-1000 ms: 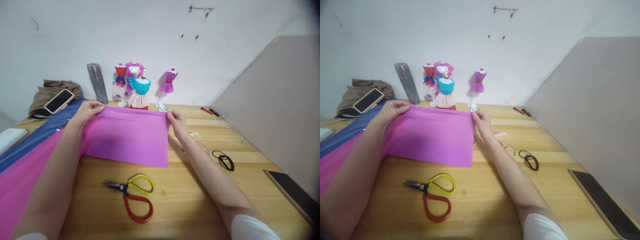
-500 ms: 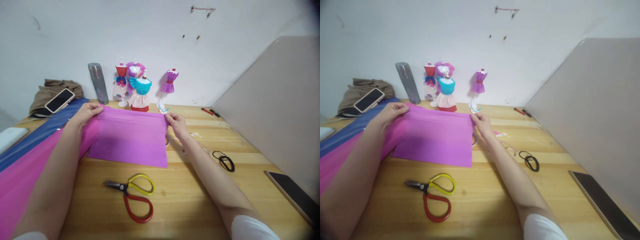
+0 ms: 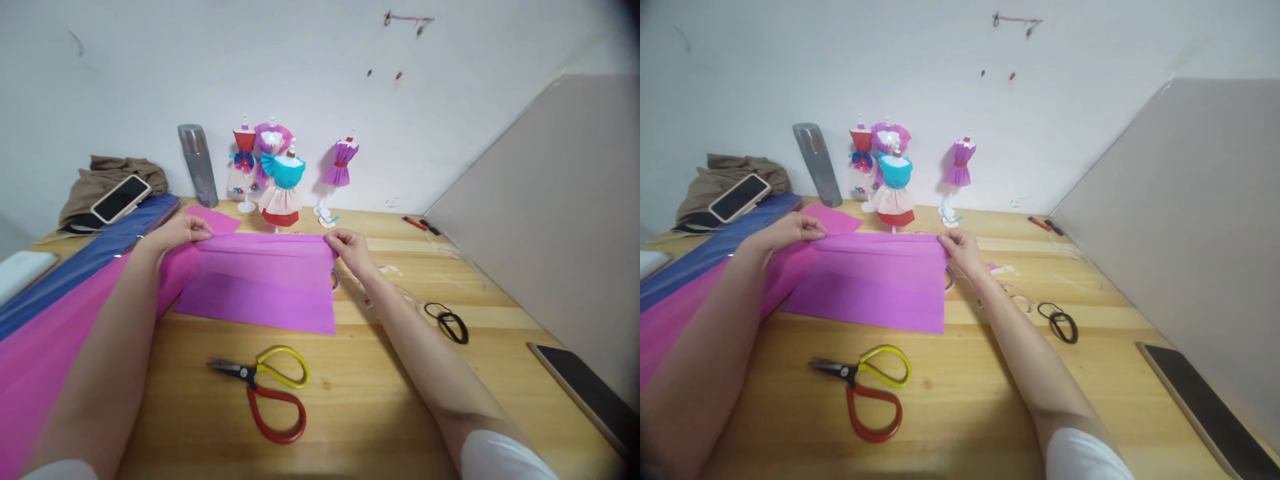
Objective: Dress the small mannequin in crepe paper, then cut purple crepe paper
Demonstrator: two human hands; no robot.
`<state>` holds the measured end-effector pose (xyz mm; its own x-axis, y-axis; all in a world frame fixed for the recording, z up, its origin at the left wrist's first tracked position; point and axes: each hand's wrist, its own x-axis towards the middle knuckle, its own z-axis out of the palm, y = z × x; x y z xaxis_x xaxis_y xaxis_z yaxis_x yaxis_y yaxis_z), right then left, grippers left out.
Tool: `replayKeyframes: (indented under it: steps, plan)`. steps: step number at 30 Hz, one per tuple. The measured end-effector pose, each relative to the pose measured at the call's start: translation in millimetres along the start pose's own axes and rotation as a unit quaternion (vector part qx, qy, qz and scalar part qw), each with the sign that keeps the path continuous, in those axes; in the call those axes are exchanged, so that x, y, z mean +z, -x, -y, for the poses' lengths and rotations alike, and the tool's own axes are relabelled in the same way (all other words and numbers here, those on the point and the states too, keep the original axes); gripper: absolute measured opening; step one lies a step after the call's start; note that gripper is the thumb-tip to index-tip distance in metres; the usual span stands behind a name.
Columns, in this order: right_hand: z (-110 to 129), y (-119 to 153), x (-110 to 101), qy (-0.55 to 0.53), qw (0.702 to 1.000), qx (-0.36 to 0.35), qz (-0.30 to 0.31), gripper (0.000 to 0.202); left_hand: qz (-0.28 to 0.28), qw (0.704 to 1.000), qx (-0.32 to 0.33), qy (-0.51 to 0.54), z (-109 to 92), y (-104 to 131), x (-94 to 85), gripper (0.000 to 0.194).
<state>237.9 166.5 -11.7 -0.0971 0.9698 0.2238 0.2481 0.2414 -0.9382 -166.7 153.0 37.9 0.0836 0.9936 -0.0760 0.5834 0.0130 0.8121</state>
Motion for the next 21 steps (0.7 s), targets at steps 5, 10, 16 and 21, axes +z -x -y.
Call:
replayKeyframes:
  steps: [5, 10, 16, 21]
  plan:
    - [-3, -2, -2, -0.002, 1.0, -0.003, 0.005, 0.033, 0.017, 0.999, -0.003, -0.027, -3, 3, -1.4, 0.027]
    - [1, 0, -2, -0.013, 1.0, -0.006, 0.026, 0.033, 0.026, 0.999, -0.018, -0.031, -9, 10, -8.0, 0.036]
    - [14, 7, -3, -0.034, 0.997, -0.006, 0.064, 0.033, 0.054, 0.988, 0.006, -0.146, -22, 19, -21.2, 0.044]
    - [34, 18, -9, -0.048, 0.993, -0.009, 0.107, 0.031, 0.161, 0.954, -0.003, -0.251, -55, 44, -26.3, 0.061]
